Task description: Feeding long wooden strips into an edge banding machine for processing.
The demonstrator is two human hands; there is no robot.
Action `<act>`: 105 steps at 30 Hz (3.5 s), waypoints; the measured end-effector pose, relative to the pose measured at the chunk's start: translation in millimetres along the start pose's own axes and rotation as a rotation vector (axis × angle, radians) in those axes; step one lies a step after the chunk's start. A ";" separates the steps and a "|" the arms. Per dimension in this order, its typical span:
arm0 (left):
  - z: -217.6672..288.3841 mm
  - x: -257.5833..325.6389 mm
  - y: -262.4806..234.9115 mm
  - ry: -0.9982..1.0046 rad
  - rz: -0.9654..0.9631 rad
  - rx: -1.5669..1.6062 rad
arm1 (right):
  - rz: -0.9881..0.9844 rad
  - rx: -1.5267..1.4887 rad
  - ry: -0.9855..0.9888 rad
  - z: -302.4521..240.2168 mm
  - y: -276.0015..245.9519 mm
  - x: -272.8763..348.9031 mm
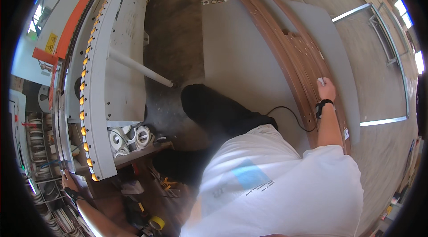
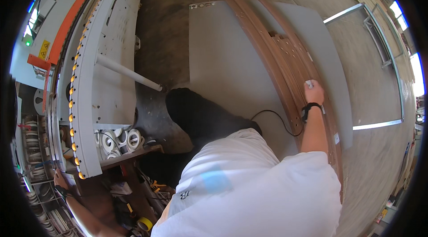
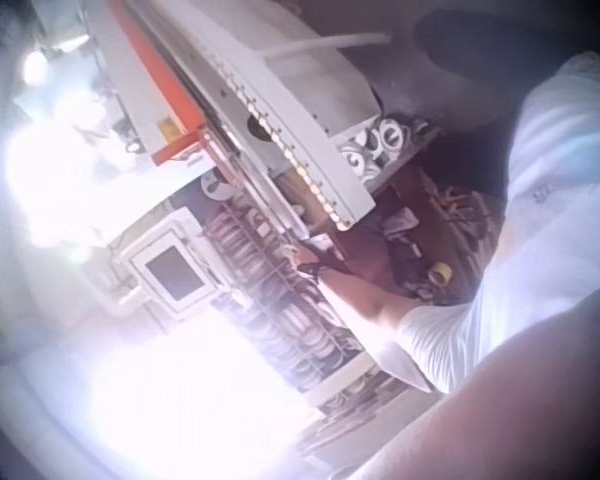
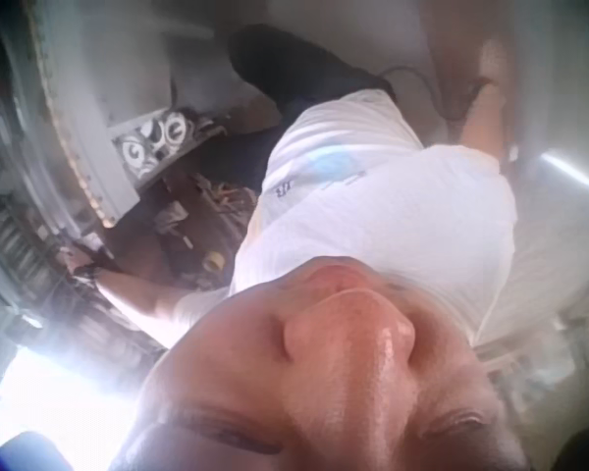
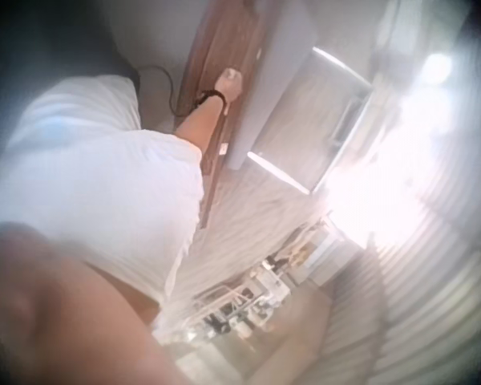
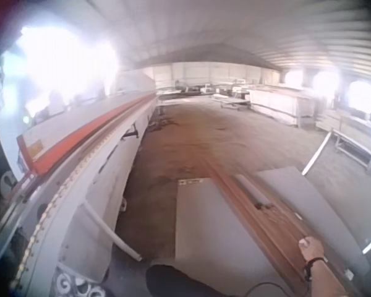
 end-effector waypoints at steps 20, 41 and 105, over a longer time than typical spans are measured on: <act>98.9 113.0 -40.6 0.160 0.253 -0.210 | -0.334 0.261 0.058 101.2 27.9 -114.1; 442.4 267.6 -122.6 0.906 0.491 0.256 | 0.415 0.085 -0.543 -204.6 -190.3 -48.2; 481.2 400.2 -63.0 -0.171 -0.204 2.268 | 0.581 -0.888 -1.942 -461.6 -210.5 227.6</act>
Point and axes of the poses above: each hand's wrist, its own x-axis away from the middle knuckle, its own y-axis out of the palm, z = x × y, the point moved 1 cm from there along -x, towards the middle knuckle, and after that the axes turned 7 degrees about x, right-handed, at the moved point
